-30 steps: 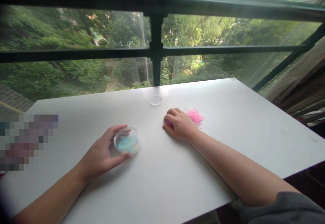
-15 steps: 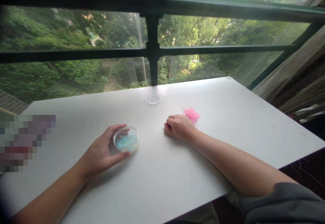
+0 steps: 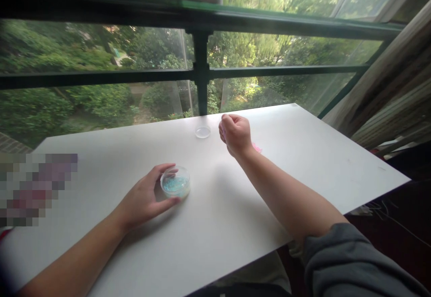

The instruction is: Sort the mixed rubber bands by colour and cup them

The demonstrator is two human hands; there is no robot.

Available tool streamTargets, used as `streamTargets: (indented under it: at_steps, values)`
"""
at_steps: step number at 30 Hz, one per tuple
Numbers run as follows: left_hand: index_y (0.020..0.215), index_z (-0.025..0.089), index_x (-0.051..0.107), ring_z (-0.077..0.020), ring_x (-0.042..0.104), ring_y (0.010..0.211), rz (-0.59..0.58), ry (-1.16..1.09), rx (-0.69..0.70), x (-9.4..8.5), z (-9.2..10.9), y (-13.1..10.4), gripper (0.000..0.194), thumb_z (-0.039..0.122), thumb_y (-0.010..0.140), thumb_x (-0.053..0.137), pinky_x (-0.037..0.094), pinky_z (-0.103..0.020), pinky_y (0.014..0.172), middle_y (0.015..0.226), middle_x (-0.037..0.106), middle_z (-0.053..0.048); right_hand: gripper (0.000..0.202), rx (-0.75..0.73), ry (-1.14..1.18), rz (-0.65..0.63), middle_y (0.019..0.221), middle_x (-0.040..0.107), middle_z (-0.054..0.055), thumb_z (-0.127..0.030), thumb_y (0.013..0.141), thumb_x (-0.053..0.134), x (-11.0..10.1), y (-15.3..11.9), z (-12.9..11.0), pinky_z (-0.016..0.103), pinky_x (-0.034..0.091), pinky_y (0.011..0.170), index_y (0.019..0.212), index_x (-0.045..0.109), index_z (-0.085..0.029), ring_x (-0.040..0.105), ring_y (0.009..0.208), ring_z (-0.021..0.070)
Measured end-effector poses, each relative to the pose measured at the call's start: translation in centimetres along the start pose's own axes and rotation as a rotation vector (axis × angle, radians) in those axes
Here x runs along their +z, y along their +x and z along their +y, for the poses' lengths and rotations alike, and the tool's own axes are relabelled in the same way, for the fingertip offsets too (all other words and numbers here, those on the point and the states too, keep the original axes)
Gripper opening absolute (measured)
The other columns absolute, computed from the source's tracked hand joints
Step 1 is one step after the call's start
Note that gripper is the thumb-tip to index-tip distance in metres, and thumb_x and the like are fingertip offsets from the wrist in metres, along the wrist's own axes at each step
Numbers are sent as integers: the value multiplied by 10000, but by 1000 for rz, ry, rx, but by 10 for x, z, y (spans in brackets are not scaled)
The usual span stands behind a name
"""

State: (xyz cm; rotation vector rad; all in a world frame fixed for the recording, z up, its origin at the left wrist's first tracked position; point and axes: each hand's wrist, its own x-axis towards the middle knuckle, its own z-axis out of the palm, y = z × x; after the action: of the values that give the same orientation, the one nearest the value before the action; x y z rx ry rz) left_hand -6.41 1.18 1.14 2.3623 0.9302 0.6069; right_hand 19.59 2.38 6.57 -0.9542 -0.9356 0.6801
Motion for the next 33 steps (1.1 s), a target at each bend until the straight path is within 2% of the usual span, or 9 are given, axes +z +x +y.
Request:
streamTargets:
  at_steps: [8,13,22,33]
  values:
    - [1251,227,414,-239,563,1097,54,-104,-33,3,5,-1,703,392,642,724,437,-355,949,1208,577,-89,304,105,180,-136,358,343,-62,-151,679,500,58,-26,5,169,142,292,419,347,-191,245,299,32]
    - [1262,229,412,-237,548,1111,83,-107,-66,6,3,0,725,423,638,726,422,-363,970,1223,567,-87,317,191,181,-254,366,367,-52,-166,721,505,82,-46,18,181,152,304,425,393,-180,256,308,34]
    - [1261,237,416,-248,545,1108,131,-134,-127,6,2,1,707,449,654,708,420,-395,964,1225,560,-87,321,210,191,-271,362,366,-53,-189,733,500,102,-49,28,189,163,314,432,388,-181,268,306,37]
    - [1227,241,418,-260,546,1087,148,-116,-174,5,1,1,659,416,661,707,440,-413,914,1196,571,-74,333,198,145,-312,353,365,-56,-204,735,495,113,-53,34,194,185,325,429,367,-188,289,318,46]
